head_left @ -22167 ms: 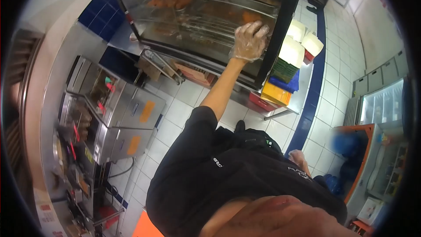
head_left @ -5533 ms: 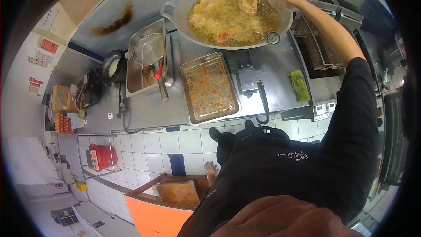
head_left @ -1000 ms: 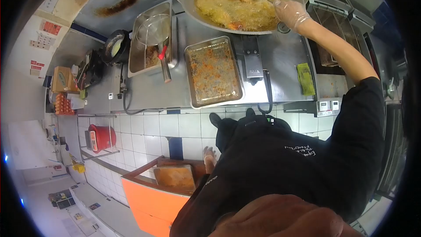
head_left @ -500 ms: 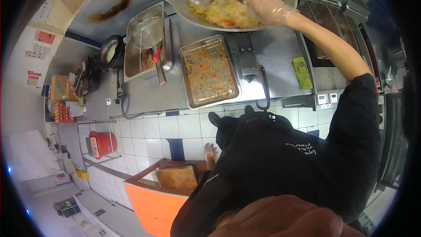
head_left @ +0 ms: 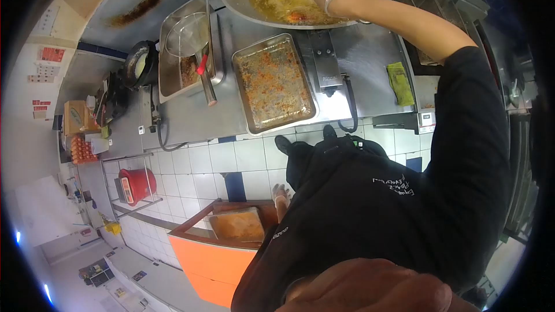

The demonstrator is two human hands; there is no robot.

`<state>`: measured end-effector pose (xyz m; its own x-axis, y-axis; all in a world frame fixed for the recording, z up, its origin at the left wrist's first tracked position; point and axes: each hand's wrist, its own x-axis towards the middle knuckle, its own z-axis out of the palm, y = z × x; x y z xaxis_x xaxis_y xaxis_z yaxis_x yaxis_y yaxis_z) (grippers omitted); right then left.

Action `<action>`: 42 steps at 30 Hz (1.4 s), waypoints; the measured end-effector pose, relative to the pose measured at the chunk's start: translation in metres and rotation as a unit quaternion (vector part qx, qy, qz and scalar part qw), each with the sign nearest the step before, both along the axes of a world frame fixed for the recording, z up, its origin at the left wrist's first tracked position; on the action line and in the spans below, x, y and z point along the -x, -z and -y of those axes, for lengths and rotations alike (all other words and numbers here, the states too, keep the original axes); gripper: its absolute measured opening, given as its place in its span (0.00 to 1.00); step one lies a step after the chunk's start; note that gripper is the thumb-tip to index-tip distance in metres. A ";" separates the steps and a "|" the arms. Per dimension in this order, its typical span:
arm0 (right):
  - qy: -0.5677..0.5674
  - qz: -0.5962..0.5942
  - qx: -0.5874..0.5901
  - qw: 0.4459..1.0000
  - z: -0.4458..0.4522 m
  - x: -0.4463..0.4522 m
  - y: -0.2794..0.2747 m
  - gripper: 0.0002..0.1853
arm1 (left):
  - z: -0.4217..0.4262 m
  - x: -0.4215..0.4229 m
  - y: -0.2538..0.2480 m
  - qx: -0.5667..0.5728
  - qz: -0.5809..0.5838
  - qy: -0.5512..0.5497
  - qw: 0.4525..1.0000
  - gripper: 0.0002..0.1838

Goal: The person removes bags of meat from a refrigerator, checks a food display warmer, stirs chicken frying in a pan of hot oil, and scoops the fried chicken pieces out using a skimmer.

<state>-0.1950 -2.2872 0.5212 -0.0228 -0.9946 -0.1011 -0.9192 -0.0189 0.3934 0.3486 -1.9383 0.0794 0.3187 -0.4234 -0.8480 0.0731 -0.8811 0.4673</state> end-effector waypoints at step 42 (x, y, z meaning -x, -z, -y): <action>0.225 0.675 -0.195 0.675 0.025 0.164 0.015 0.19 | -0.010 -0.005 0.006 0.005 0.001 -0.071 0.997 0.29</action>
